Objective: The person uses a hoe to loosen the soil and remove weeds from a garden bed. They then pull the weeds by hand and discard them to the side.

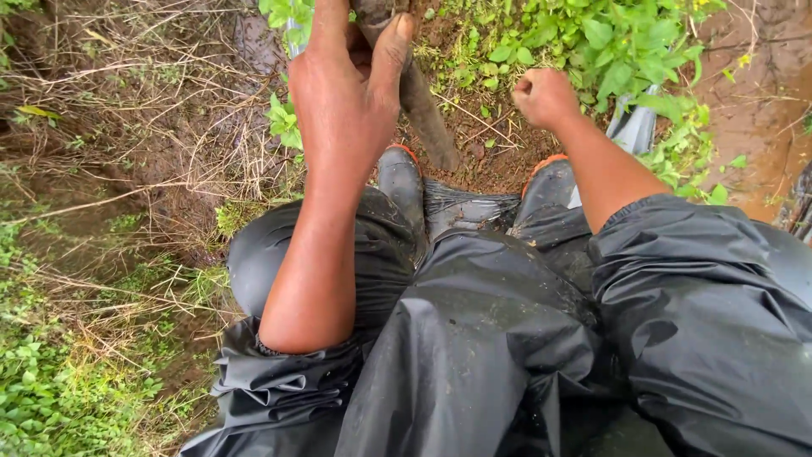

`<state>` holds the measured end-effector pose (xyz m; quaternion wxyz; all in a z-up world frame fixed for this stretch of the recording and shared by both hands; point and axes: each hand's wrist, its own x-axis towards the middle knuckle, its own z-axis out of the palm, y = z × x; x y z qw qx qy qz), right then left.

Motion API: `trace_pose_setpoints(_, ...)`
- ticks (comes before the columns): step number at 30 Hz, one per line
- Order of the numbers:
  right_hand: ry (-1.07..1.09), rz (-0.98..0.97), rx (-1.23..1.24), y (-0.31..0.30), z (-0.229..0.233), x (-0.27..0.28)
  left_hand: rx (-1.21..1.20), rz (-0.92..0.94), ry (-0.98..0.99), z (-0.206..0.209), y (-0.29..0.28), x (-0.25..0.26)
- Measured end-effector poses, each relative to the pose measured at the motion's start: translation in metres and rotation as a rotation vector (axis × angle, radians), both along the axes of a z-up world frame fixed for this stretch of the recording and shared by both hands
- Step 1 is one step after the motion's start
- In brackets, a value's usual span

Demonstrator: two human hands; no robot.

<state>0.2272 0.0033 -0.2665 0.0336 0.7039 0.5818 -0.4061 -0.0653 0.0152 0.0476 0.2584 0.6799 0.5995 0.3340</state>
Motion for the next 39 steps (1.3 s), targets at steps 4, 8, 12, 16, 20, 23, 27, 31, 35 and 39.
trace_pose_setpoints(4, 0.209, -0.221, -0.07, 0.02, 0.056, -0.048, -0.006, 0.041, 0.07, -0.01, 0.01, -0.003)
trace_pose_setpoints(8, 0.17, -0.176, -0.007, 0.031, 0.044, -0.061, -0.089, 0.03, 0.09, -0.009, 0.014, 0.004)
trace_pose_setpoints(12, -0.03, -0.014, -0.099, 0.034, 0.025, -0.067, -0.111, 0.027, 0.067, -0.008, 0.015, 0.0)
trace_pose_setpoints(16, -0.122, 0.174, -0.011, 0.03, -0.016, -0.067, -0.11, 0.073, 0.074, -0.009, 0.019, -0.003)
trace_pose_setpoints(20, -0.243, 0.24, -0.051, 0.028, -0.037, -0.074, -0.165, 0.082, 0.042, -0.01, 0.025, -0.001)
trace_pose_setpoints(23, -0.228, 0.211, -0.047, 0.024, -0.057, -0.073, -0.18, 0.083, 0.057, -0.013, 0.028, 0.0)
trace_pose_setpoints(27, -0.107, 0.022, -0.044, 0.024, -0.063, -0.071, -0.217, 0.1, 0.052, -0.013, 0.031, 0.001)
trace_pose_setpoints(31, -0.097, -0.028, -0.116, 0.04, -0.055, -0.076, -0.18, 0.065, 0.077, -0.024, 0.033, 0.001)
trace_pose_setpoints(35, -0.064, -0.042, -0.177, 0.049, -0.04, -0.071, -0.198, 0.074, 0.125, -0.032, 0.035, 0.005)
trace_pose_setpoints(39, 0.062, -0.059, -0.149, 0.064, 0.074, -0.093, -0.208, 0.072, 0.107, -0.035, 0.037, 0.008)
